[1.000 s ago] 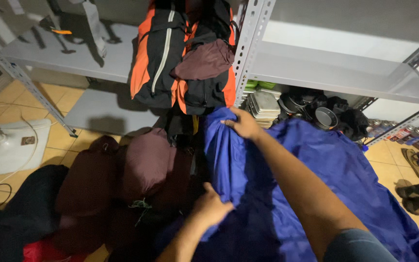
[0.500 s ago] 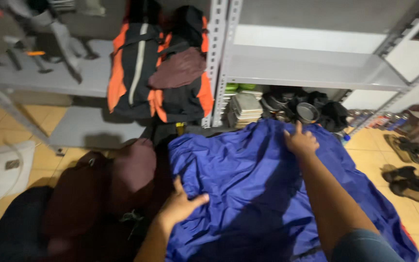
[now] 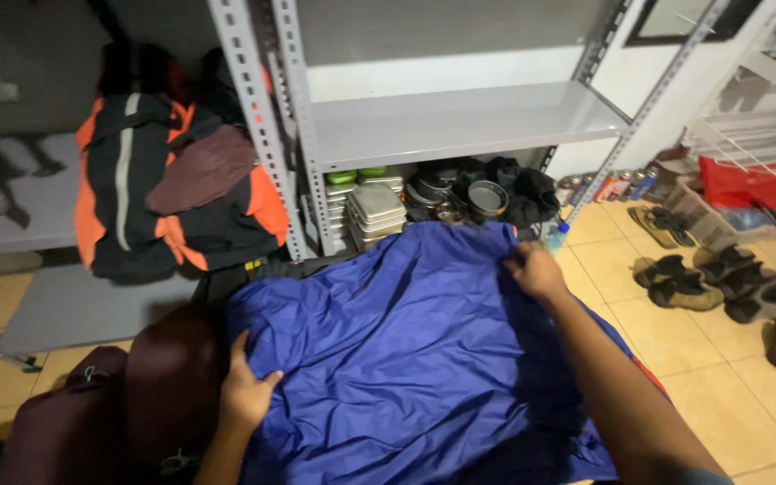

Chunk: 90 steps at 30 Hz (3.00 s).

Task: The person folds a blue sleeping bag by hand, spreading it flat on a black mat, folding it in half lengthwise, and then rolling it into a compact cylinder.

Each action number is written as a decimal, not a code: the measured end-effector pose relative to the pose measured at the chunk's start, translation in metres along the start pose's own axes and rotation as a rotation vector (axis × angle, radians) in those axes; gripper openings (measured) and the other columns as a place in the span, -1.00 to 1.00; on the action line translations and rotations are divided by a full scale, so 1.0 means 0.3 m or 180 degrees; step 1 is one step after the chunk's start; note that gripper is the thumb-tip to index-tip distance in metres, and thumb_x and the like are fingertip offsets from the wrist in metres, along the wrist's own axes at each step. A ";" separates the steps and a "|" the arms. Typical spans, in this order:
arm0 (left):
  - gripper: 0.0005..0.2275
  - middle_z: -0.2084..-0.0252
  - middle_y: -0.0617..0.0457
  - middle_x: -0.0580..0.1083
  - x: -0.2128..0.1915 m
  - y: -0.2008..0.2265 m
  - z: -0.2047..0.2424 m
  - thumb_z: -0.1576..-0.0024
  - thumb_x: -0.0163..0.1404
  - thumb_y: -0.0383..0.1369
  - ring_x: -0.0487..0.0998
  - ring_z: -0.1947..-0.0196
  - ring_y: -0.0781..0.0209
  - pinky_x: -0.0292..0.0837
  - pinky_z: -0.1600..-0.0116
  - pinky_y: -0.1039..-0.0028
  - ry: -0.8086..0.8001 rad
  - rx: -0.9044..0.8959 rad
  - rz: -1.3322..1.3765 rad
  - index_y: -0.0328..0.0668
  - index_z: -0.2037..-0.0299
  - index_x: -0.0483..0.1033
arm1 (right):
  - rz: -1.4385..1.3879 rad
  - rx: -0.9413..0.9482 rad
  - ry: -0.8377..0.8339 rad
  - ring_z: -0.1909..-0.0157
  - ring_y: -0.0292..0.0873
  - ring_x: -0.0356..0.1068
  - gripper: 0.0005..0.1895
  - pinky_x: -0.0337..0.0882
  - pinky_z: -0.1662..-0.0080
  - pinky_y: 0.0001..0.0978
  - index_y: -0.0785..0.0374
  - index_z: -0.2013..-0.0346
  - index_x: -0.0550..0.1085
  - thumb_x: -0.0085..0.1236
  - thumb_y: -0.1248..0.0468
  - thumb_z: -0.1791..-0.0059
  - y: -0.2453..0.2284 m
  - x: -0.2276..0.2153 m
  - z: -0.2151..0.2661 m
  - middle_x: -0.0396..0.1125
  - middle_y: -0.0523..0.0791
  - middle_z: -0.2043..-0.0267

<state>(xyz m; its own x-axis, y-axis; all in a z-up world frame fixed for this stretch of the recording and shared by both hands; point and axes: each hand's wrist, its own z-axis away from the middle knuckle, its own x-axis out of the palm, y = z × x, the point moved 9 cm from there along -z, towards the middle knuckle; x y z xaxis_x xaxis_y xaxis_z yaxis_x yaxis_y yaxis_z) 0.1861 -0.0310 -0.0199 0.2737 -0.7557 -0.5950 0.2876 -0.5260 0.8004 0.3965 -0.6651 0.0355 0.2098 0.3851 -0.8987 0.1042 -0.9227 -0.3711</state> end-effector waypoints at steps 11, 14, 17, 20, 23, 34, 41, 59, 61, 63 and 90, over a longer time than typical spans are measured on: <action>0.06 -0.13 -0.30 0.37 0.097 -0.089 0.008 0.15 0.39 -0.16 0.58 -0.04 -0.54 0.50 -0.20 -0.20 0.0092 0.0337 -0.1011 0.27 -0.63 0.04 | 0.0673 0.0279 -0.0202 0.01 0.19 0.50 -0.54 0.46 0.02 0.10 -0.06 -0.18 0.53 0.08 -0.12 -0.07 0.056 -0.145 0.379 0.35 -0.01 -0.06; 0.12 0.01 -0.34 0.39 0.108 -0.115 -0.019 0.19 0.42 -0.17 0.59 0.07 -0.54 0.52 -0.18 -0.11 0.0188 0.0664 -0.1053 0.19 -0.66 0.01 | 0.0397 0.0553 -0.0824 -0.19 0.15 0.52 -0.39 0.48 -0.22 -0.03 0.01 -0.30 0.47 0.11 -0.16 -0.02 0.103 0.005 0.376 0.43 0.00 -0.27; 0.13 -0.01 -0.41 0.44 0.108 -0.115 -0.035 0.22 0.44 -0.20 0.57 0.06 -0.51 0.48 -0.23 -0.01 0.0266 0.1005 -0.1015 0.01 -0.64 0.03 | 0.0156 0.0555 -0.0767 -0.24 0.18 0.50 -0.24 0.47 -0.23 -0.05 0.13 -0.38 0.37 0.21 -0.04 0.08 0.151 0.095 0.285 0.47 0.08 -0.25; 0.09 -0.15 -0.46 0.41 0.092 -0.088 -0.025 0.17 0.41 -0.23 0.54 -0.08 -0.52 0.42 -0.32 -0.03 0.0067 0.0688 -0.0873 0.03 -0.64 0.02 | -0.0163 0.0277 -0.0365 -0.35 0.15 0.43 -0.16 0.42 -0.31 -0.10 -0.04 -0.48 0.32 0.12 0.23 0.15 0.094 0.047 0.196 0.40 0.02 -0.38; 0.05 -0.30 -0.42 0.36 0.112 -0.139 -0.066 0.14 0.39 -0.28 0.45 -0.27 -0.46 0.31 -0.42 0.00 0.0011 0.0726 -0.0623 -0.03 -0.62 0.03 | -0.0666 -0.0302 0.0243 -0.46 0.02 0.34 -0.11 0.26 -0.43 -0.20 -0.08 -0.47 0.35 -0.10 0.50 0.16 -0.009 -0.108 0.123 0.33 -0.07 -0.49; -0.05 -0.50 -0.12 0.35 0.063 -0.064 -0.023 0.11 0.38 -0.42 0.40 -0.43 -0.18 0.26 -0.49 0.19 0.0005 0.0827 -0.0141 0.13 -0.55 0.15 | -0.0464 0.0952 0.0747 0.21 0.30 0.51 -0.45 0.40 0.10 0.13 0.00 -0.34 0.30 0.15 0.18 -0.05 0.158 -0.443 0.545 0.49 0.02 0.23; 0.47 -0.47 -0.32 -0.02 0.105 0.023 -0.009 0.33 0.66 -0.12 0.14 -0.47 -0.43 0.16 -0.50 -0.04 -0.0953 0.0462 -0.1500 0.57 -0.66 -0.41 | 0.0511 0.0993 -0.3065 -0.35 -0.13 0.47 -0.41 0.55 -0.25 -0.13 -0.34 -0.36 0.44 -0.06 0.14 -0.02 0.269 -0.145 0.667 0.39 -0.28 -0.42; -0.50 0.15 0.03 0.55 0.123 0.623 -0.284 0.18 0.28 -0.14 0.57 0.04 -0.03 0.47 -0.10 0.09 0.0137 0.3203 -0.2367 0.21 -0.06 0.64 | 0.2152 -0.1372 -0.1184 -0.03 -0.15 0.59 -0.52 0.24 -0.18 0.05 -0.17 0.09 0.61 0.33 -0.16 0.25 -0.147 0.067 -0.006 0.59 -0.30 0.18; -0.46 0.21 0.11 0.46 0.006 0.663 -0.145 0.22 0.28 -0.07 0.51 0.12 -0.01 0.45 0.00 0.08 0.0495 0.3381 -0.2485 0.29 -0.07 0.59 | 0.1818 -0.1810 -0.0918 0.01 -0.14 0.59 -0.52 0.34 -0.11 -0.02 -0.18 0.13 0.61 0.29 -0.14 0.30 -0.221 -0.076 0.117 0.57 -0.28 0.24; -0.59 0.07 -0.02 0.53 0.021 0.639 0.062 0.21 0.21 -0.03 0.56 -0.04 -0.18 0.44 -0.11 0.02 -0.0029 0.4247 -0.2075 0.14 0.14 0.68 | 0.1350 -0.1572 -0.1773 -0.28 0.01 0.49 -0.40 0.29 -0.29 0.36 -0.07 0.04 0.64 0.34 -0.22 0.28 -0.244 -0.122 0.284 0.59 -0.15 -0.03; 0.06 -0.41 -0.03 0.47 0.027 0.267 -0.088 0.46 0.43 0.39 0.37 -0.49 -0.15 0.18 -0.47 -0.28 -0.3271 0.0566 -0.4693 0.10 -0.33 0.58 | 0.1786 -0.0270 -0.2355 -0.44 0.23 0.40 0.01 0.43 -0.41 0.22 0.24 -0.63 -0.10 0.12 0.34 0.07 -0.130 -0.113 0.172 0.26 0.12 -0.52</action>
<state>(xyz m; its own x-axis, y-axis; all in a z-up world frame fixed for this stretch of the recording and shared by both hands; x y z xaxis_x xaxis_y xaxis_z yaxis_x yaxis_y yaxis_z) 0.2357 -0.0690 0.0374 -0.7256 0.4439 -0.5259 -0.3675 -0.8960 -0.2492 0.3351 -0.6429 0.0683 -0.4189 -0.2517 -0.8725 0.2520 -0.9553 0.1546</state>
